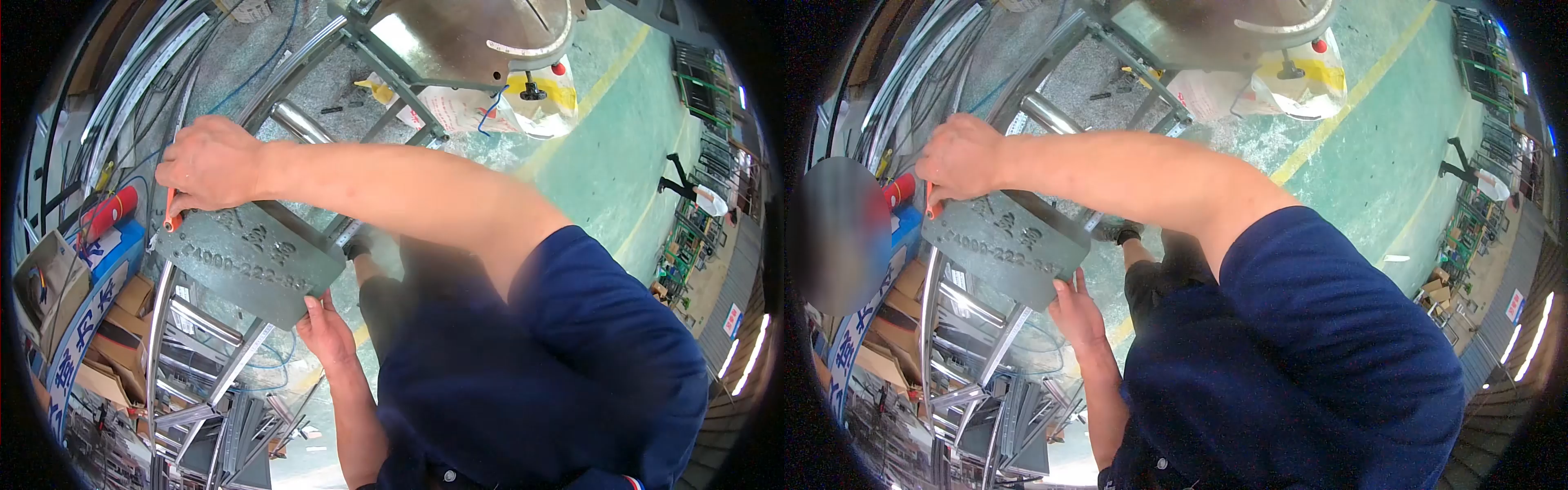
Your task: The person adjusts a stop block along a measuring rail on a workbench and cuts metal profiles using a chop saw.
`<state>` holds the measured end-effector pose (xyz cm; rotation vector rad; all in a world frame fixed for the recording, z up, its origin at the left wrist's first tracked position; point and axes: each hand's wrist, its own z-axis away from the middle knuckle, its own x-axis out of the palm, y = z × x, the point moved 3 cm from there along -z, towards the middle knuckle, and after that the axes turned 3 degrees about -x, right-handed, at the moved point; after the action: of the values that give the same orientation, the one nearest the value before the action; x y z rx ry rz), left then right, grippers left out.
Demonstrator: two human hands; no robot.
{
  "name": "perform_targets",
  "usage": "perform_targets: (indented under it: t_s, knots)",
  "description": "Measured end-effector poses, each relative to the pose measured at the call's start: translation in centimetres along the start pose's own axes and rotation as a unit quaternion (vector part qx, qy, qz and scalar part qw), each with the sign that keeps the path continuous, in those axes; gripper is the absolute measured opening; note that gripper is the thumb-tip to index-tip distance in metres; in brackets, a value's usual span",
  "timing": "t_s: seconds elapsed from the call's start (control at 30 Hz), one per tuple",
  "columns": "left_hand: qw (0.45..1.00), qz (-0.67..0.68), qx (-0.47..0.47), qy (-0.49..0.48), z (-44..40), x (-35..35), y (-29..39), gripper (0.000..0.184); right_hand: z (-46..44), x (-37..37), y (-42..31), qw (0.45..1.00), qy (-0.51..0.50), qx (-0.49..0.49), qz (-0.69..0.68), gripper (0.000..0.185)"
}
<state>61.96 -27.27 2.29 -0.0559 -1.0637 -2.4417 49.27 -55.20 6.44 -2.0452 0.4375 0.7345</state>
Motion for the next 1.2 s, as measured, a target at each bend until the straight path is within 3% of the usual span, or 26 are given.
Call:
perform_targets:
  t_s: [0.27,0.37,0.43,0.47,0.53,0.6,0.63,0.7,0.8,0.87,0.97,1.03,1.2]
  knots:
    - [1.000,0.003,0.016,-0.014,-0.3,-0.2,0.0,0.044,0.8,-0.2,-1.0,0.998,0.029,0.044,0.032,0.036]
    - [1.000,-0.007,0.005,-0.014,-0.3,-0.7,-0.3,0.046,1.0,-0.6,-1.5,0.996,-0.007,0.080,0.030,0.037]
    - [1.000,-0.015,-0.001,-0.012,-0.3,-0.5,0.0,0.047,1.4,-1.1,-1.9,0.988,-0.082,0.129,0.005,0.038]
    - [1.000,-0.014,-0.005,-0.007,0.0,0.1,0.5,0.039,1.9,-1.2,-1.8,0.988,-0.080,0.129,0.006,0.038]
    - [1.000,-0.013,-0.010,-0.003,0.5,0.5,0.6,0.031,3.6,-1.8,-1.3,0.991,0.045,0.118,-0.037,0.039]
    - [0.999,-0.050,-0.015,-0.008,0.6,0.7,0.6,0.028,6.9,-2.8,-1.1,0.987,0.068,0.134,-0.057,0.035]
    - [0.999,-0.048,-0.012,-0.009,0.6,-0.1,0.3,0.028,8.7,-3.7,-1.5,0.988,0.033,0.145,-0.048,0.033]
    - [0.982,-0.150,-0.043,-0.109,0.8,-1.8,-0.9,0.042,13.3,-5.1,-2.5,0.981,-0.042,0.185,-0.046,0.030]
    - [0.973,-0.196,-0.060,-0.101,1.9,-3.7,-2.0,0.037,21.2,-5.4,-3.8,0.966,-0.102,0.228,-0.072,0.025]
    - [0.964,-0.241,-0.083,-0.080,2.1,-5.3,-3.0,0.035,25.0,-6.2,-5.0,0.962,-0.074,0.252,-0.074,0.024]
    - [0.957,-0.263,-0.109,-0.061,2.1,-8.3,-4.3,0.034,28.3,-6.9,-6.4,0.955,-0.068,0.276,-0.087,0.024]
    - [0.957,-0.261,-0.117,-0.050,2.0,-9.8,-4.8,0.034,31.0,-5.7,-6.2,0.929,-0.152,0.322,-0.096,0.033]
    - [0.965,-0.224,-0.136,-0.006,1.7,-12.7,-6.3,0.033,33.6,-5.1,-5.9,0.931,-0.165,0.314,-0.091,0.024]
